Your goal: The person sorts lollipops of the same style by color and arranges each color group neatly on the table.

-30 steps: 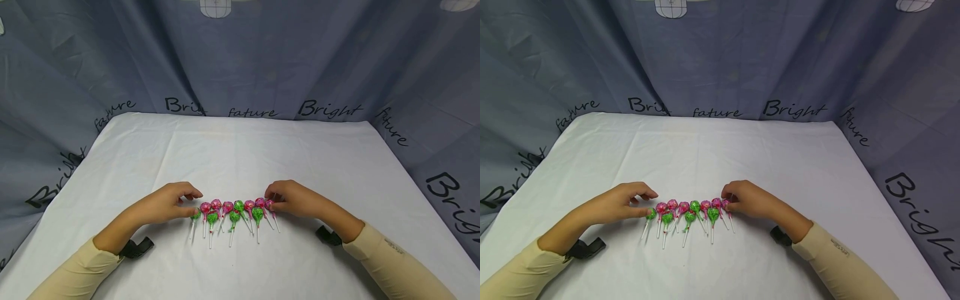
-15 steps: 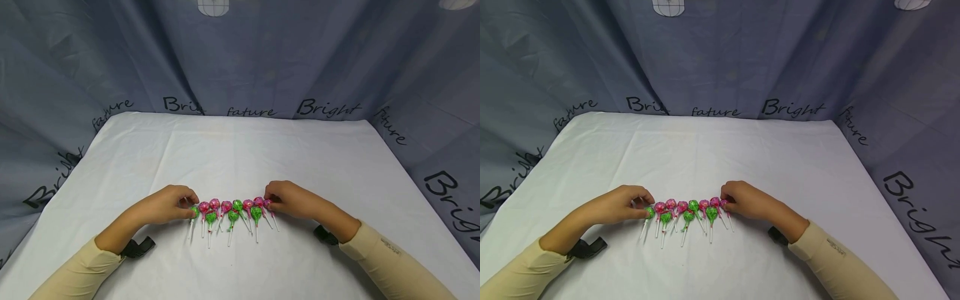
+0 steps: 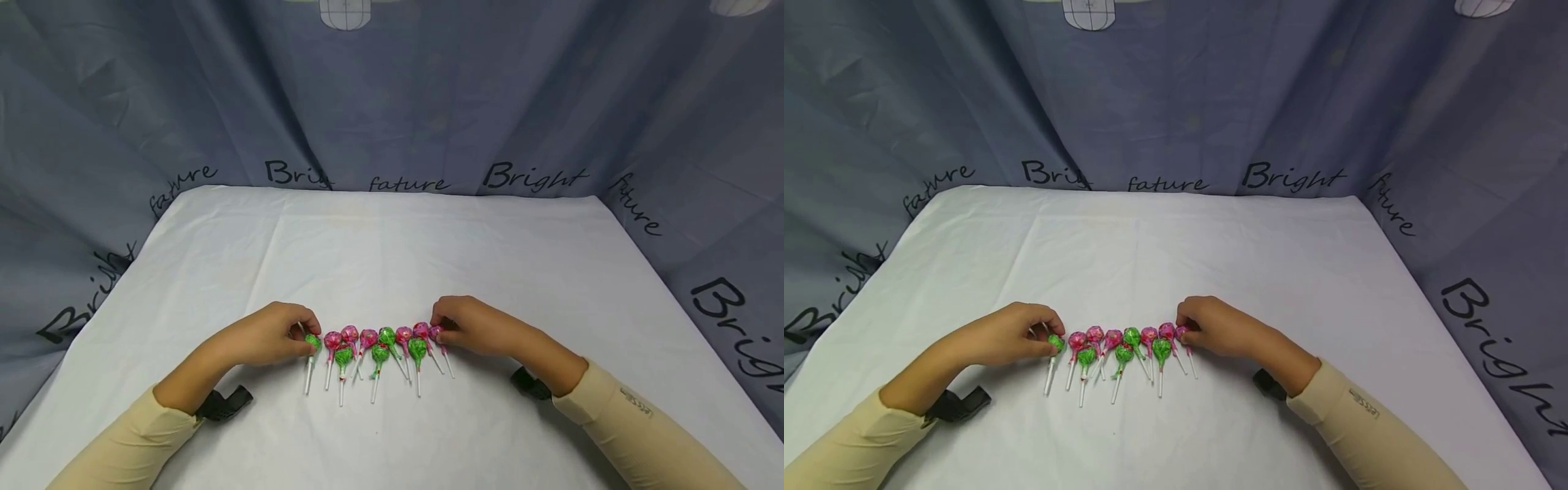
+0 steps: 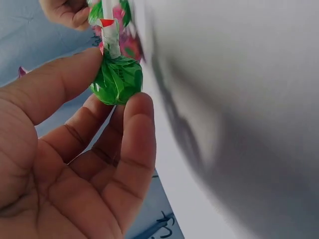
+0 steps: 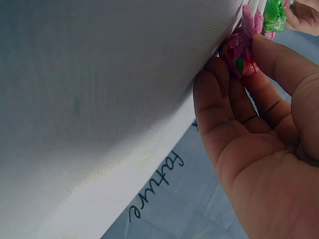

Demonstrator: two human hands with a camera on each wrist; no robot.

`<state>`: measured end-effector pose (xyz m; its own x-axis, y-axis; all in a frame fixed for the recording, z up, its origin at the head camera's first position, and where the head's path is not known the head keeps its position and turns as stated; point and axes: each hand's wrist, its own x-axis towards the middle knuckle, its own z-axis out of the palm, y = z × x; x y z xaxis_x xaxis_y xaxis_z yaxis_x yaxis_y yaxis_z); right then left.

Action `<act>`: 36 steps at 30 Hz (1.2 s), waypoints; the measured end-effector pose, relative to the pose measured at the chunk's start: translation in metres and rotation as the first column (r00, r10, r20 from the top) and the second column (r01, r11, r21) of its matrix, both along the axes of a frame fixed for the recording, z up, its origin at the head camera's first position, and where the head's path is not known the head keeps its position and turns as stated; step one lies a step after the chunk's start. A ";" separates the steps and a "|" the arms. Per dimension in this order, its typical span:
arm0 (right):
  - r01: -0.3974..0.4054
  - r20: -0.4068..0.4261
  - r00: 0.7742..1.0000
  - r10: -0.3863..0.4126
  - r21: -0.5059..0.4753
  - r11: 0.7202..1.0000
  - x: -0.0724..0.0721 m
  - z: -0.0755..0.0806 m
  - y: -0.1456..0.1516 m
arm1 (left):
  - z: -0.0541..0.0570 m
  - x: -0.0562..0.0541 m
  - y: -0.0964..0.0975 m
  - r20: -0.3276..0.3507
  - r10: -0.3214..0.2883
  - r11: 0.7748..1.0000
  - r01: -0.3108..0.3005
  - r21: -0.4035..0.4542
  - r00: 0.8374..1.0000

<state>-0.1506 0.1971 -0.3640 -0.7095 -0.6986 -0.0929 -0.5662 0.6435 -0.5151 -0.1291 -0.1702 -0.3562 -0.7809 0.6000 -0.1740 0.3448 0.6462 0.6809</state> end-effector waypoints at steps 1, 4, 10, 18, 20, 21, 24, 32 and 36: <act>-0.002 -0.001 1.000 0.002 0.001 1.000 0.000 -0.001 0.000 | 0.001 -0.002 -0.001 -0.002 0.004 1.000 -0.004 -0.002 1.000; -0.003 -0.002 1.000 0.003 -0.005 1.000 0.000 -0.002 0.001 | 0.005 -0.009 -0.002 -0.013 0.003 1.000 -0.003 0.001 1.000; 0.016 0.014 1.000 -0.016 -0.008 1.000 0.001 -0.003 0.000 | 0.010 -0.031 -0.003 0.010 0.025 1.000 -0.025 -0.004 1.000; 0.022 0.034 0.999 -0.022 0.001 1.000 0.002 -0.003 -0.001 | 0.006 -0.080 -0.007 0.023 0.066 0.996 -0.067 0.052 0.998; 0.022 0.037 0.999 -0.022 0.000 1.000 0.002 -0.002 -0.001 | 0.005 -0.094 -0.007 0.022 0.088 0.993 -0.089 0.077 0.996; 0.022 0.038 0.999 -0.022 0.001 1.000 0.002 -0.002 -0.001 | 0.004 -0.101 -0.007 0.023 0.103 0.991 -0.105 0.085 0.994; 0.021 0.040 0.999 -0.022 0.003 1.000 0.002 -0.003 -0.001 | 0.005 -0.120 -0.004 0.029 0.149 0.983 -0.151 0.104 0.988; 0.013 0.034 0.999 -0.014 0.009 1.000 0.003 -0.001 -0.003 | 0.012 -0.163 0.005 0.051 0.237 0.963 -0.242 0.122 0.970; 0.033 0.038 0.999 -0.034 0.012 0.999 0.003 0.001 -0.001 | 0.016 -0.184 0.015 0.056 0.242 0.960 -0.247 0.133 0.969</act>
<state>-0.1472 0.1963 -0.3634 -0.7284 -0.6731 -0.1281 -0.5241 0.6677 -0.5286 -0.3134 -0.1555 -0.3401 -0.9011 0.4118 -0.1357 0.1598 0.6063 0.7790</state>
